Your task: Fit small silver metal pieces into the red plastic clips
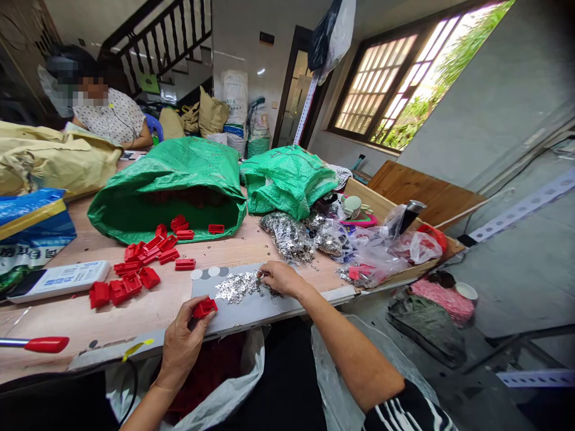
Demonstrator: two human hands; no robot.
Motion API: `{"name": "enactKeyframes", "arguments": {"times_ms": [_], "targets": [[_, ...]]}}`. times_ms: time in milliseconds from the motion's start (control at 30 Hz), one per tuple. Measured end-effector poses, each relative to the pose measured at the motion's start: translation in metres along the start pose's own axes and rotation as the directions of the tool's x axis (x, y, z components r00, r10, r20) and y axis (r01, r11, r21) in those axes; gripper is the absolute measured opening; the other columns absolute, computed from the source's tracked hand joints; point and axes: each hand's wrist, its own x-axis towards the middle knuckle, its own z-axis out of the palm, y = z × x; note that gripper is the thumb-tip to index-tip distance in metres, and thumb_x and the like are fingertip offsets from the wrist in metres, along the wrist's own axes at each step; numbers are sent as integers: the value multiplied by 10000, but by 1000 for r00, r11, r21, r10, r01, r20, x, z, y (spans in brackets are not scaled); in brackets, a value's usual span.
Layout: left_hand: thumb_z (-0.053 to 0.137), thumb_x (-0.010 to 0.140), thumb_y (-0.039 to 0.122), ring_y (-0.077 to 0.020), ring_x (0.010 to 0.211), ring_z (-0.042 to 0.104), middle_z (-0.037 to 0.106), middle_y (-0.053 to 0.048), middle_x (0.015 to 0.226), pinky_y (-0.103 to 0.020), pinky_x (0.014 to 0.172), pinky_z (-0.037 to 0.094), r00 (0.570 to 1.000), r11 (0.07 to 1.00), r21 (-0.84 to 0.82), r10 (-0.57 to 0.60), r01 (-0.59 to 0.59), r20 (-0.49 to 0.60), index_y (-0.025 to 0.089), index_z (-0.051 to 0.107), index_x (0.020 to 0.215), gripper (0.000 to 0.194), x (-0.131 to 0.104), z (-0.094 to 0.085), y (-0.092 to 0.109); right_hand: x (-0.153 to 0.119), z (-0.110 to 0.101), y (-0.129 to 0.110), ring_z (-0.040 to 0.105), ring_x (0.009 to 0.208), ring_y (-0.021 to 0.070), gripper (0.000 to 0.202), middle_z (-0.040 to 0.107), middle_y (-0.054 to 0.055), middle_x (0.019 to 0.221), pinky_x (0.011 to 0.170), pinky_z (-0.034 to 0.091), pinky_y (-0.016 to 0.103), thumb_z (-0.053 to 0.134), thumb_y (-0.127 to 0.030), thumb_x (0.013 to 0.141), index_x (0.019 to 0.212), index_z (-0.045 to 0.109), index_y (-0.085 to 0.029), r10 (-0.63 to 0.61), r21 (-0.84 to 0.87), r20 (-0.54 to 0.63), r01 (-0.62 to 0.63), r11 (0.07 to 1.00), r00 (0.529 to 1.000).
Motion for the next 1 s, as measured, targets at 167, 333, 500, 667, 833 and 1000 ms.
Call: {"name": "enactKeyframes", "arguments": {"times_ms": [167, 333, 500, 667, 833, 1000], "targets": [[595, 819, 439, -219, 976, 651, 679, -38, 1065, -349, 857, 503, 1000, 1000, -10, -8, 8, 13, 245, 573, 1100, 342, 0, -1, 2, 3, 6, -8, 594, 880, 180, 140, 671, 28, 949, 641, 337, 234, 574, -251, 831, 904, 691, -233, 9, -35, 21, -8, 999, 1000], [590, 821, 441, -220, 963, 659, 688, -39, 1061, -341, 830, 514, 1000, 1000, -10, -14, 14, 17, 245, 572, 1106, 346, 0, -3, 5, 7, 8, -9, 593, 898, 196, 201, 657, 63, 994, 647, 340, 249, 509, -303, 886, 948, 679, -216, 17, -66, -10, -17, 998, 1000], [589, 821, 438, -222, 967, 657, 684, -42, 1062, -347, 840, 511, 1000, 1000, -6, -6, 6, 13, 243, 573, 1103, 344, 0, -2, 3, 7, 8, -9, 585, 885, 183, 173, 662, 54, 960, 647, 339, 238, 532, -291, 870, 913, 679, -210, 19, -42, -12, -19, 999, 1000], [586, 822, 438, -224, 955, 659, 683, -48, 1049, -355, 839, 515, 1000, 1000, 3, 7, -7, 4, 237, 571, 1100, 344, 0, -1, 2, 7, 1, -4, 576, 891, 147, 141, 659, 22, 967, 687, 345, 213, 553, -237, 854, 945, 660, -225, 20, 8, -42, -20, 1000, 999], [590, 815, 443, -228, 968, 660, 686, -50, 1057, -365, 854, 513, 1000, 1000, -4, 3, -3, 1, 237, 574, 1095, 348, 0, -2, 3, -10, -5, 4, 575, 860, 152, 129, 660, 26, 919, 685, 343, 222, 537, -210, 857, 897, 659, -210, 45, 15, -56, -44, 999, 997], [598, 808, 445, -222, 955, 664, 688, -39, 1058, -356, 846, 515, 1000, 1000, 1, -16, 16, -1, 247, 580, 1094, 349, 0, -1, 1, -31, 4, 0, 569, 875, 170, 127, 645, 42, 926, 675, 336, 234, 548, -261, 869, 880, 662, -206, 47, 4, -48, -47, 999, 998]]}}
